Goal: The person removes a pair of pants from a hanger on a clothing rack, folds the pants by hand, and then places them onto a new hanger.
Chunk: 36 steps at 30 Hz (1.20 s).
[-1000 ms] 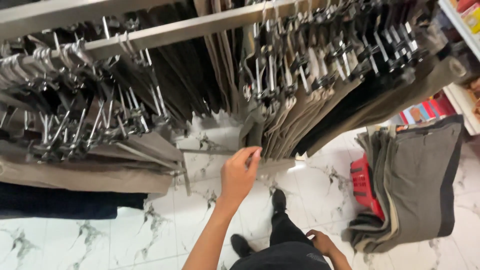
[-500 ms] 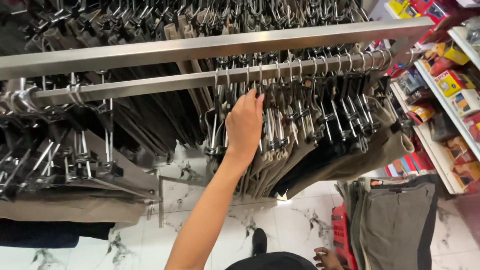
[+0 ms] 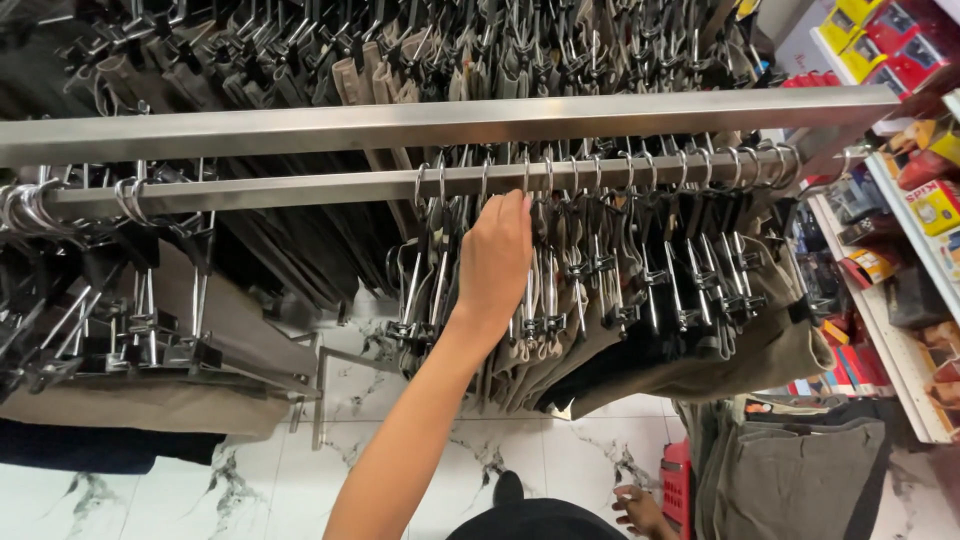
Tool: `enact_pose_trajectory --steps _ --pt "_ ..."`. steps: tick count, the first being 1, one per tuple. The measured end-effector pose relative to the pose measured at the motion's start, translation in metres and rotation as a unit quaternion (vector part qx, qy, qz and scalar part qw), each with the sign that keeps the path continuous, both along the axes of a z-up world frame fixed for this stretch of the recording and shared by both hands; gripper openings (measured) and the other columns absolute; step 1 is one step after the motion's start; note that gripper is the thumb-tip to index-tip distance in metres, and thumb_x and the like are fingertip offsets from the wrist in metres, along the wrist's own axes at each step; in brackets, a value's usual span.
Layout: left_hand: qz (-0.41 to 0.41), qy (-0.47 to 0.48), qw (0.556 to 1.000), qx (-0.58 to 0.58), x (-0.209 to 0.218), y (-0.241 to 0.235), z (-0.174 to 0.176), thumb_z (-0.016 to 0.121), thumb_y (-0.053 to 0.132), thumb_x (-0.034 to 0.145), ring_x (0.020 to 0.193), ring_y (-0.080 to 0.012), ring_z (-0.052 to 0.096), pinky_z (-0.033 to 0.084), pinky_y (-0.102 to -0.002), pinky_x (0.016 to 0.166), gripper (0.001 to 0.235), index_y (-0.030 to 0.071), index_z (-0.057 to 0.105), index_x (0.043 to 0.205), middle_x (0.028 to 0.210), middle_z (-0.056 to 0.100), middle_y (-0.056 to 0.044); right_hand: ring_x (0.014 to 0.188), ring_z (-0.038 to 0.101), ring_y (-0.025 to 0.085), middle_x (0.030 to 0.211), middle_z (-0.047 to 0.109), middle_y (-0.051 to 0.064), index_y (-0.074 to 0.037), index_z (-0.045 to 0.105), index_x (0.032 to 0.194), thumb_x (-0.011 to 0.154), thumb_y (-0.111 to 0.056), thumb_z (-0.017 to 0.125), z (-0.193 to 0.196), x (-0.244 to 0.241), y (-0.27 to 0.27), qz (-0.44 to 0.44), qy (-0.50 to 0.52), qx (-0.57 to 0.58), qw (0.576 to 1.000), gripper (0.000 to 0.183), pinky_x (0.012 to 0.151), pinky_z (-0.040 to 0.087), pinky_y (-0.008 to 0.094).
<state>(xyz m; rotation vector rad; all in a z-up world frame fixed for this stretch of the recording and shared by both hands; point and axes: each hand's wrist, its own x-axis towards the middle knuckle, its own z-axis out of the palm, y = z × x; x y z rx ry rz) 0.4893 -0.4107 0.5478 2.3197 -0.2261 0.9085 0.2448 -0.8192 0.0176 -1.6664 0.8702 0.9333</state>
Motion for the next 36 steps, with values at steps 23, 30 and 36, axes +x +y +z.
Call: enact_pose_trajectory --steps 23,30,36 --pt "0.050 -0.014 0.995 -0.085 -0.028 0.041 0.011 0.061 0.010 0.103 0.087 -0.0214 0.070 0.060 -0.029 0.077 0.021 -0.005 0.068 0.117 0.100 0.073 -0.015 0.067 0.064 0.030 0.107 0.075 0.023 -0.009 0.070 0.116 0.103 -0.019 0.057 0.012 -0.016 0.018 -0.015 0.038 0.015 0.999 0.021 0.054 0.043 0.035" --pt "0.098 -0.098 0.989 -0.046 -0.028 0.065 -0.007 0.062 0.006 0.104 0.072 -0.0206 0.065 0.054 -0.031 0.062 0.014 -0.004 0.071 0.106 0.088 0.068 -0.011 0.062 0.066 0.027 0.105 0.078 0.019 -0.011 0.071 0.111 0.095 -0.011 0.054 0.000 -0.027 0.018 0.008 0.016 -0.010 1.000 0.023 0.057 0.042 0.036" --pt "0.057 -0.067 0.995 -0.043 -0.016 0.060 -0.005 0.058 0.000 0.103 0.074 -0.0228 0.062 0.053 -0.032 0.061 0.013 -0.006 0.065 0.112 0.093 0.061 -0.013 0.068 0.066 0.029 0.105 0.079 0.019 -0.012 0.072 0.110 0.105 -0.019 0.054 -0.010 -0.039 0.000 -0.007 0.023 -0.039 0.999 0.020 0.056 0.049 0.038"
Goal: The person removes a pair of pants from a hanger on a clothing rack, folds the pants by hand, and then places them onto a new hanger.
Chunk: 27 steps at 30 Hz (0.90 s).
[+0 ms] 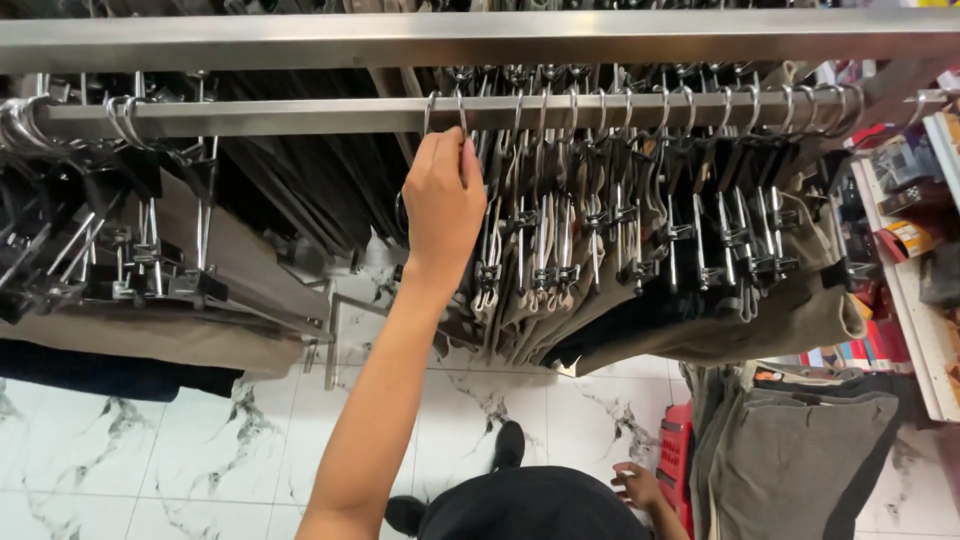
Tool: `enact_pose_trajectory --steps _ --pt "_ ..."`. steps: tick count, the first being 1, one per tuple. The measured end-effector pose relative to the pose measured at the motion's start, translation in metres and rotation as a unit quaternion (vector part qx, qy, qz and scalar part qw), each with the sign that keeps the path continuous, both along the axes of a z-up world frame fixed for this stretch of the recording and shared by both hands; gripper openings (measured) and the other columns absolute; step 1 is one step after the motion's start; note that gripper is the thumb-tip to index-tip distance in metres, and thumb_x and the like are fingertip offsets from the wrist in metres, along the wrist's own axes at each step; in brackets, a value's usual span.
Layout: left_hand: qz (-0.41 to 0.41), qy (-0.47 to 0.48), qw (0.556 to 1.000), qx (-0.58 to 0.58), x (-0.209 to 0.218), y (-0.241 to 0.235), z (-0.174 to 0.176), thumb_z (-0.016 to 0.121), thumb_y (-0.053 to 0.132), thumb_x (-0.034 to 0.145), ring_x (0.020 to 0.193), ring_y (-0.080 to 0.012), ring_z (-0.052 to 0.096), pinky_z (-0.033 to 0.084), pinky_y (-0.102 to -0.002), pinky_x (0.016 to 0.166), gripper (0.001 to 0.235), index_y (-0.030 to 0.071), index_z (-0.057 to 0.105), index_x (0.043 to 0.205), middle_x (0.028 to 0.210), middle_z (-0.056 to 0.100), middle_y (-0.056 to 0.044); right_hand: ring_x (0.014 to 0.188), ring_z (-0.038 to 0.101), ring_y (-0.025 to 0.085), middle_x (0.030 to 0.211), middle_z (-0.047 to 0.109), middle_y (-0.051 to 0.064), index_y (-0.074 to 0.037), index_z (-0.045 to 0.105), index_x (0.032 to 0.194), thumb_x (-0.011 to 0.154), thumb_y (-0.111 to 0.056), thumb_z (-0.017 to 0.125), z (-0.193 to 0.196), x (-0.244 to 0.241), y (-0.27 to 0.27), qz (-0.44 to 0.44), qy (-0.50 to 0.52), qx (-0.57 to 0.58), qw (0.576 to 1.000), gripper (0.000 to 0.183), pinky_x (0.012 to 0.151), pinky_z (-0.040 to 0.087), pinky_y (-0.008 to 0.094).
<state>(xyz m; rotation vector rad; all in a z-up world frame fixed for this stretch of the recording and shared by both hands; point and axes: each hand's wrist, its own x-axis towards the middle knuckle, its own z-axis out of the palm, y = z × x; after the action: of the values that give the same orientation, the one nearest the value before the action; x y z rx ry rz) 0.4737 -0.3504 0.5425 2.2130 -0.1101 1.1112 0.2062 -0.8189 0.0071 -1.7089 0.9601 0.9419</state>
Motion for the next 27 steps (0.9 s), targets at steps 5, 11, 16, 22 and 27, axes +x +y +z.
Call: enact_pose_trajectory --steps 5,11,16,22,27 --pt "-0.053 0.044 0.997 0.029 0.002 -0.003 0.010 0.055 0.002 0.104 0.081 -0.0265 0.064 0.055 -0.036 0.068 0.015 -0.007 0.062 0.113 0.098 0.061 -0.015 0.068 0.061 0.029 0.108 0.080 0.021 -0.011 0.072 0.110 0.106 -0.023 0.055 0.010 -0.007 -0.005 -0.009 0.013 0.002 1.000 0.022 0.062 0.048 0.040" --pt "-0.070 0.080 0.994 0.013 -0.020 0.005 0.024 0.061 0.011 0.103 0.078 -0.0232 0.067 0.057 -0.035 0.071 0.024 -0.004 0.066 0.120 0.101 0.068 -0.012 0.067 0.058 0.029 0.098 0.071 0.018 -0.009 0.068 0.113 0.108 -0.024 0.048 0.017 0.014 -0.008 -0.042 0.060 0.025 0.997 0.025 0.065 0.040 0.038" --pt "0.055 -0.007 0.998 -0.042 -0.041 0.013 0.010 0.068 0.006 0.100 0.072 -0.0152 0.060 0.056 -0.028 0.067 0.013 -0.001 0.065 0.111 0.096 0.062 -0.010 0.079 0.066 0.031 0.108 0.075 0.017 -0.012 0.071 0.119 0.103 -0.039 0.055 0.010 0.025 -0.013 -0.010 0.006 0.036 0.999 0.036 0.079 0.051 0.044" --pt "0.036 -0.034 0.999 -0.009 -0.020 0.026 0.000 0.067 0.009 0.102 0.075 -0.0207 0.065 0.056 -0.032 0.066 0.013 -0.003 0.070 0.102 0.089 0.068 -0.012 0.082 0.076 0.033 0.111 0.080 0.015 -0.011 0.069 0.121 0.101 -0.029 0.053 0.030 0.033 0.004 0.048 -0.041 0.004 0.998 0.031 0.076 0.054 0.047" --pt "0.033 0.000 0.999 -0.025 -0.016 0.042 0.012 0.068 0.015 0.102 0.063 -0.0216 0.057 0.046 -0.038 0.063 0.014 0.005 0.067 0.092 0.078 0.063 -0.008 0.088 0.072 0.043 0.117 0.074 0.025 -0.004 0.071 0.125 0.106 -0.016 0.058 0.042 0.039 0.023 -0.073 0.032 0.011 0.997 0.026 0.077 0.056 0.048"
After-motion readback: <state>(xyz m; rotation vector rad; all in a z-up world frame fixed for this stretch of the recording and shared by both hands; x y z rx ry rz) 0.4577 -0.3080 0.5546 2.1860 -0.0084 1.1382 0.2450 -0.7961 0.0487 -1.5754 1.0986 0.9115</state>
